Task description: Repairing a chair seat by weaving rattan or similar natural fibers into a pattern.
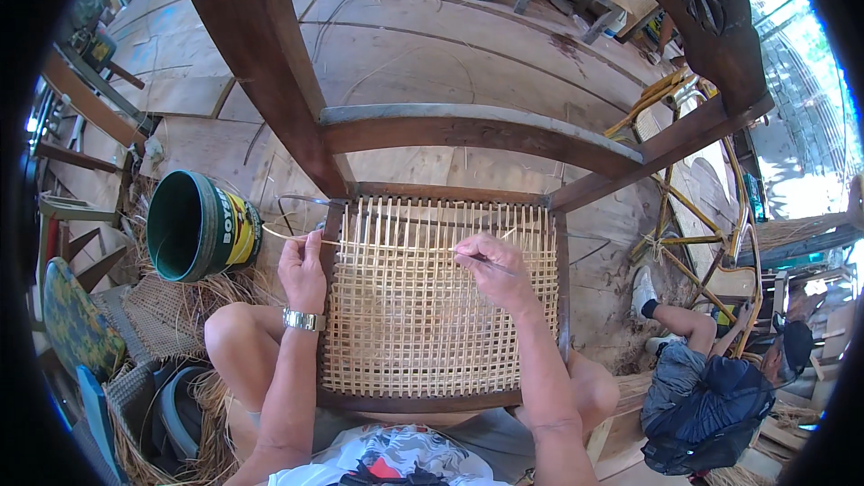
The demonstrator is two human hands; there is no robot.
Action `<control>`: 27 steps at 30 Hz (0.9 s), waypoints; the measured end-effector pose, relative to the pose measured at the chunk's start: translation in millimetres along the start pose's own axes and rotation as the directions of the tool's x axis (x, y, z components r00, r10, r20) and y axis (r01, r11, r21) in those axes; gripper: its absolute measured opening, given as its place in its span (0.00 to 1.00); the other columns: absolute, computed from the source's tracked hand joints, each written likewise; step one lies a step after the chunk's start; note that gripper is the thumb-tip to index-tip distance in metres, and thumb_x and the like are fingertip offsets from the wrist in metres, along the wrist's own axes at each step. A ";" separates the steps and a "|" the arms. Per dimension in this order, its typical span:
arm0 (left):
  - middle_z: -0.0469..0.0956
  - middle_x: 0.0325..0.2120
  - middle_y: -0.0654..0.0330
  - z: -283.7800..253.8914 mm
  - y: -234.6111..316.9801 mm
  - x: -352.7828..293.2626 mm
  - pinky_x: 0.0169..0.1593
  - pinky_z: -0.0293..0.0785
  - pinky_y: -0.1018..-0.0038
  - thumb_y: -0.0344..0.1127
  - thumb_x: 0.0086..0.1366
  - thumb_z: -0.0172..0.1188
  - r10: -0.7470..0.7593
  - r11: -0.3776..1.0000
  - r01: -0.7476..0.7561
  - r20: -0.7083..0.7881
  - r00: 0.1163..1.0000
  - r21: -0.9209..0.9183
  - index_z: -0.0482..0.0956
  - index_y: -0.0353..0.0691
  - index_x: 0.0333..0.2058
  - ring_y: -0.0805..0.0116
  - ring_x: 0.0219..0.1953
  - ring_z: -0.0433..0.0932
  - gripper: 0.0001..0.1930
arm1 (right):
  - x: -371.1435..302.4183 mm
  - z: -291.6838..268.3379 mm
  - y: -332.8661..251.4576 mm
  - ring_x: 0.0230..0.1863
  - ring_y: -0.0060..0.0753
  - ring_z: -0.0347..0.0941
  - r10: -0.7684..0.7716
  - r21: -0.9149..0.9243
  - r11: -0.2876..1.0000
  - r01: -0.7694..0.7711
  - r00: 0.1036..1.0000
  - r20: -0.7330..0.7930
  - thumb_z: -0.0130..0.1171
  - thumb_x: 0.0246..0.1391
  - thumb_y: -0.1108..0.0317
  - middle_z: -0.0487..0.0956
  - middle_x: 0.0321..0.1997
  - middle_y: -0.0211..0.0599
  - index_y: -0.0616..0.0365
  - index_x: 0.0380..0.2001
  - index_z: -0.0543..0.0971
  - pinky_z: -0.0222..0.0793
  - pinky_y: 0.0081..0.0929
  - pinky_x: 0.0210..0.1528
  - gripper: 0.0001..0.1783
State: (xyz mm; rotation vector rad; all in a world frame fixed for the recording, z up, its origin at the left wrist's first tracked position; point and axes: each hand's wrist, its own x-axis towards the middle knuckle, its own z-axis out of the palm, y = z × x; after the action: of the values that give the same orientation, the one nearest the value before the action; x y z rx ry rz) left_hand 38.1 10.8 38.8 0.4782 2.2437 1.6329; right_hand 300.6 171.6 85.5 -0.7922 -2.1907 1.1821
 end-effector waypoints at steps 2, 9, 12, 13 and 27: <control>0.82 0.29 0.60 -0.3 0.4 0.0 0.38 0.73 0.75 0.38 0.69 0.63 0.004 1.000 -0.004 -0.005 1.000 -0.013 0.82 0.34 0.36 0.77 0.30 0.74 0.11 | -0.9 0.8 -2.0 0.37 0.27 0.81 0.007 -0.014 1.000 -0.007 1.000 0.003 0.69 0.53 0.75 0.85 0.37 0.37 0.61 0.31 0.79 0.78 0.23 0.40 0.07; 0.82 0.29 0.59 -0.7 -6.5 2.4 0.38 0.73 0.75 0.37 0.69 0.63 -0.008 1.000 0.008 0.003 1.000 -0.018 0.82 0.33 0.35 0.76 0.31 0.75 0.11 | 4.4 -3.4 -4.2 0.37 0.26 0.81 0.037 -0.031 0.999 -0.036 0.998 0.055 0.68 0.54 0.74 0.85 0.37 0.37 0.61 0.30 0.79 0.77 0.22 0.40 0.06; 0.82 0.29 0.59 0.6 -7.4 1.1 0.37 0.73 0.75 0.38 0.69 0.63 0.002 1.000 -0.002 -0.004 1.000 -0.017 0.81 0.33 0.35 0.76 0.30 0.74 0.11 | 4.3 -3.7 0.4 0.37 0.24 0.80 0.131 0.069 0.988 -0.137 0.988 0.082 0.68 0.55 0.73 0.84 0.36 0.34 0.61 0.31 0.80 0.77 0.22 0.41 0.06; 0.81 0.28 0.59 1.8 -6.8 0.0 0.37 0.73 0.75 0.38 0.69 0.63 0.027 1.000 -0.027 -0.018 0.999 -0.009 0.81 0.33 0.34 0.76 0.30 0.74 0.12 | 1.9 -4.0 8.7 0.36 0.22 0.79 0.180 0.199 0.963 -0.182 0.983 0.027 0.68 0.56 0.73 0.84 0.35 0.33 0.61 0.32 0.80 0.76 0.21 0.40 0.05; 0.81 0.29 0.57 -1.9 -2.8 2.3 0.39 0.73 0.71 0.40 0.68 0.64 0.024 0.999 -0.024 -0.004 1.000 0.029 0.79 0.33 0.34 0.72 0.31 0.75 0.14 | 12.1 -12.6 3.3 0.37 0.17 0.76 0.169 0.010 0.985 -0.172 0.973 0.156 0.66 0.58 0.72 0.82 0.35 0.28 0.60 0.35 0.83 0.73 0.19 0.40 0.03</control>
State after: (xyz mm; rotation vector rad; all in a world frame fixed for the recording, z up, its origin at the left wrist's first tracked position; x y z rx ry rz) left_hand 35.0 9.4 36.5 0.5110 2.2760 1.6173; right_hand 301.6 188.5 90.7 -0.9220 -2.2648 1.3927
